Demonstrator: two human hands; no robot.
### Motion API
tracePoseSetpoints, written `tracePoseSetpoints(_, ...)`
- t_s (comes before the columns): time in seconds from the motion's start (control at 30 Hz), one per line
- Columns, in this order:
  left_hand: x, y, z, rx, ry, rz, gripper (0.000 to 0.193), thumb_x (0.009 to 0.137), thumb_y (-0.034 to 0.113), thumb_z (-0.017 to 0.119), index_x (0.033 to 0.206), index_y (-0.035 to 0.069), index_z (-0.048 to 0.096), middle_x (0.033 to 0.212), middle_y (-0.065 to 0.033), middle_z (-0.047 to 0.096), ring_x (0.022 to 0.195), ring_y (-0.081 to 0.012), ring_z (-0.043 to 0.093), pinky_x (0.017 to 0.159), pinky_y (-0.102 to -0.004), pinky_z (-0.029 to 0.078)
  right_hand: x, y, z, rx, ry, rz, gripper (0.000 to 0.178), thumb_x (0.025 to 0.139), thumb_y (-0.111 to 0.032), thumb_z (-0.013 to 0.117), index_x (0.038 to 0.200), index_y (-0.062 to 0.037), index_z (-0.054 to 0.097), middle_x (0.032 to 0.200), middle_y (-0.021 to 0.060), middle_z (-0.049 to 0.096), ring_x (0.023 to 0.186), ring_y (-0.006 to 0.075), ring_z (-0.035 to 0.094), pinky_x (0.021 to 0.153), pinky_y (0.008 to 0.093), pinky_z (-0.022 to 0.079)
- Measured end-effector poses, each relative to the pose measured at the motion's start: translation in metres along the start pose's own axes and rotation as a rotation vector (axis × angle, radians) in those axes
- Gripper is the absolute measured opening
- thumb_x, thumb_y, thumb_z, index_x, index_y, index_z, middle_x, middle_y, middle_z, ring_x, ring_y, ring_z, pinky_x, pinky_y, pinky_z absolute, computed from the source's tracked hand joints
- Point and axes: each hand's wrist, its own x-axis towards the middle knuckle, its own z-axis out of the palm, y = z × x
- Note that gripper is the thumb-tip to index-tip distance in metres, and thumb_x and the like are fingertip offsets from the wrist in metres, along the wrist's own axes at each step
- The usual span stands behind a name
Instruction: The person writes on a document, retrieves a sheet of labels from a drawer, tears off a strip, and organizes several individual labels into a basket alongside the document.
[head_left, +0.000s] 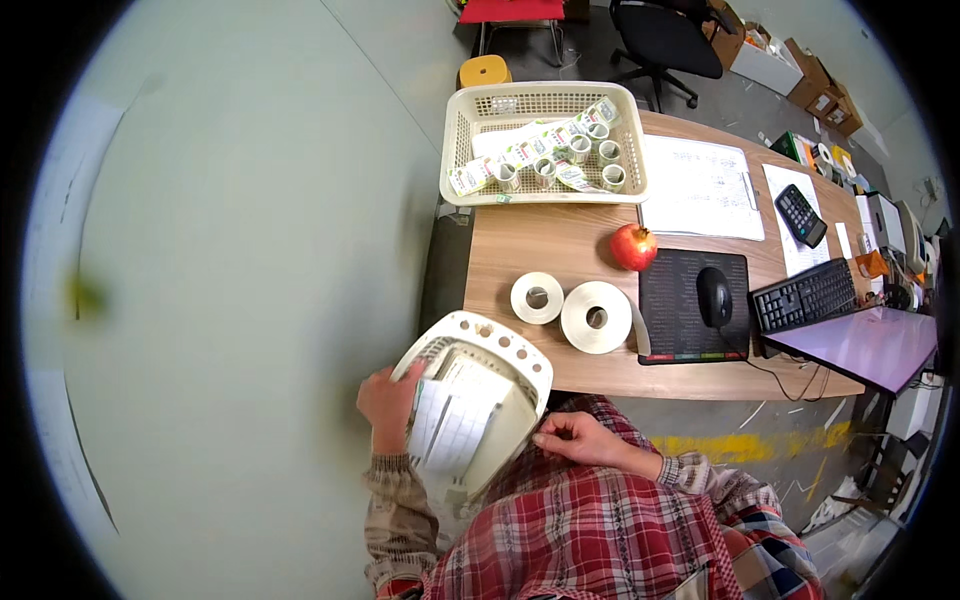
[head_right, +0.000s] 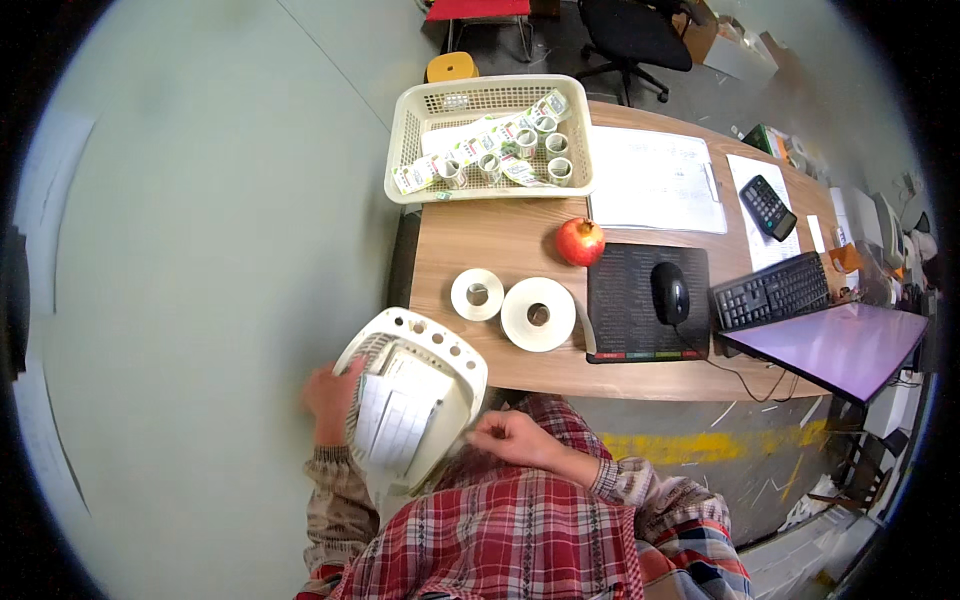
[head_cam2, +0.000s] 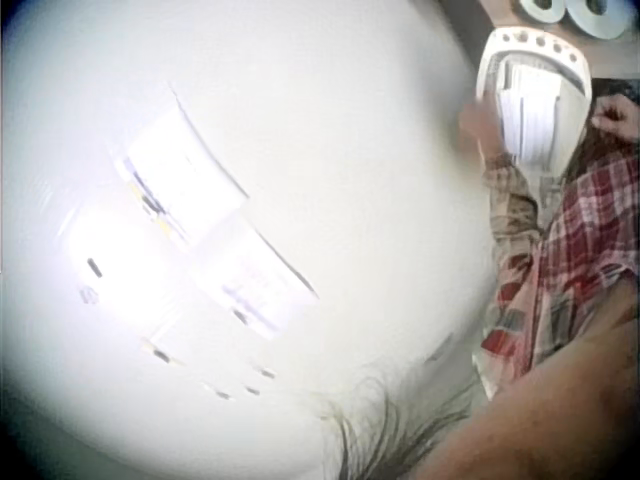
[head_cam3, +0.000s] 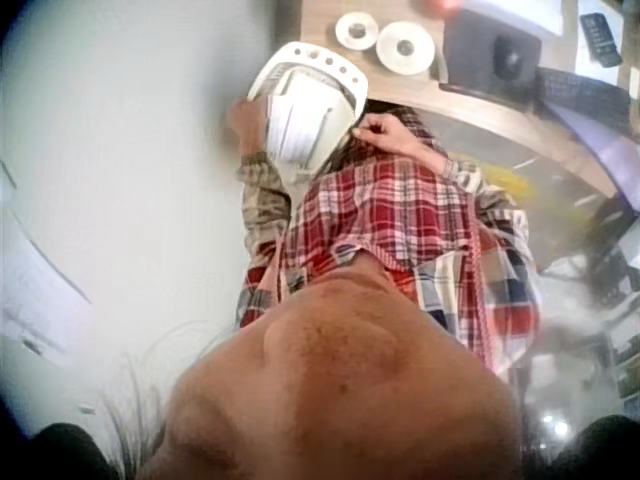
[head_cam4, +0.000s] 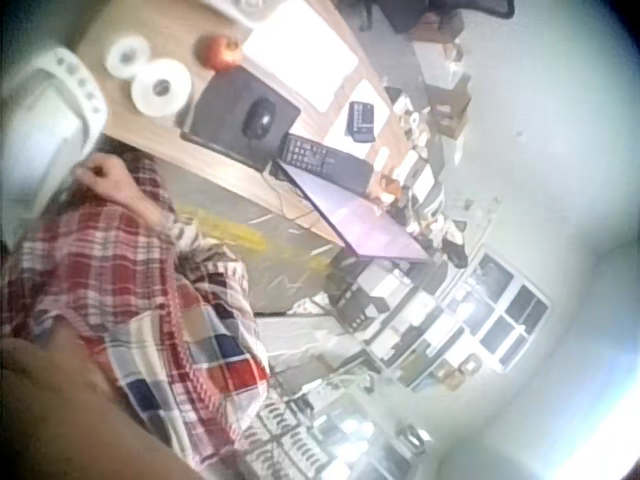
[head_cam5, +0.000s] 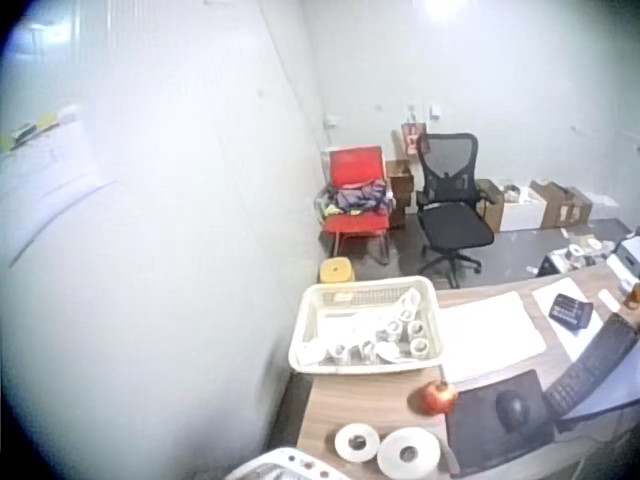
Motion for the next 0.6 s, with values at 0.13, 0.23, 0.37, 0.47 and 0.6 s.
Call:
tracePoseSetpoints(0.13, 0.049, 0.029, 0.006, -0.018, -0.105, 0.046, 0.054, 0.075, 0.061, 0.060, 0.080, 0.009, 0.073, 0.077, -0.0159, 0.067, 0.074, -0.0356, 0.065, 0.068, -0.0434, 0.050, 0.025, -0.004, -0.007, 0.132, 0.100, 0.071, 0.026, 0.091, -0.026, 0.062, 0.083, -0.0012, 0.062, 0.071, 0.0019, 0.061, 0.064, 0.0077, 0.054, 0.060, 0.0251, 0.046)
tracePoseSetpoints(0.23, 0.078, 0.019, 0.036, 0.005, -0.140, 0.029, 0.056, 0.075, 0.062, 0.060, 0.087, 0.009, 0.073, 0.079, -0.0170, 0.068, 0.077, -0.0362, 0.066, 0.070, -0.0439, 0.050, 0.038, -0.021, -0.011, 0.017, 0.181, 0.135, 0.027, 0.091, -0.026, 0.062, 0.079, -0.0012, 0.061, 0.071, 0.0021, 0.061, 0.067, 0.0086, 0.054, 0.064, 0.0272, 0.047)
tracePoseSetpoints(0.37, 0.098, 0.034, 0.025, -0.053, -0.296, -0.028, 0.060, 0.074, 0.063, 0.060, 0.090, 0.007, 0.073, 0.080, -0.0182, 0.068, 0.081, -0.0369, 0.066, 0.073, -0.0443, 0.050, 0.052, -0.028, -0.010, 0.132, 0.209, 0.188, 0.025, 0.092, -0.022, 0.061, 0.079, -0.0006, 0.060, 0.069, 0.0013, 0.058, 0.064, 0.0069, 0.051, 0.060, 0.0249, 0.045)
tracePoseSetpoints(0.47, 0.114, 0.030, 0.043, -0.093, -0.253, 0.012, 0.061, 0.074, 0.064, 0.060, 0.089, 0.006, 0.073, 0.080, -0.0190, 0.068, 0.082, -0.0371, 0.065, 0.074, -0.0440, 0.050, 0.059, -0.023, -0.005, 0.068, 0.254, 0.189, 0.024, 0.093, -0.022, 0.060, 0.081, -0.0010, 0.060, 0.069, 0.0005, 0.058, 0.063, 0.0062, 0.050, 0.059, 0.0234, 0.044)
tracePoseSetpoints(0.6, 0.116, 0.035, 0.027, -0.150, -0.322, 0.032, 0.061, 0.079, 0.061, 0.055, 0.088, 0.002, 0.072, 0.080, -0.0196, 0.067, 0.081, -0.0375, 0.065, 0.075, -0.0435, 0.049, 0.065, -0.012, 0.014, 0.190, 0.318, 0.146, 0.027, 0.092, -0.025, 0.062, 0.082, -0.0001, 0.059, 0.066, 0.0005, 0.057, 0.060, 0.0070, 0.049, 0.055, 0.0234, 0.042)
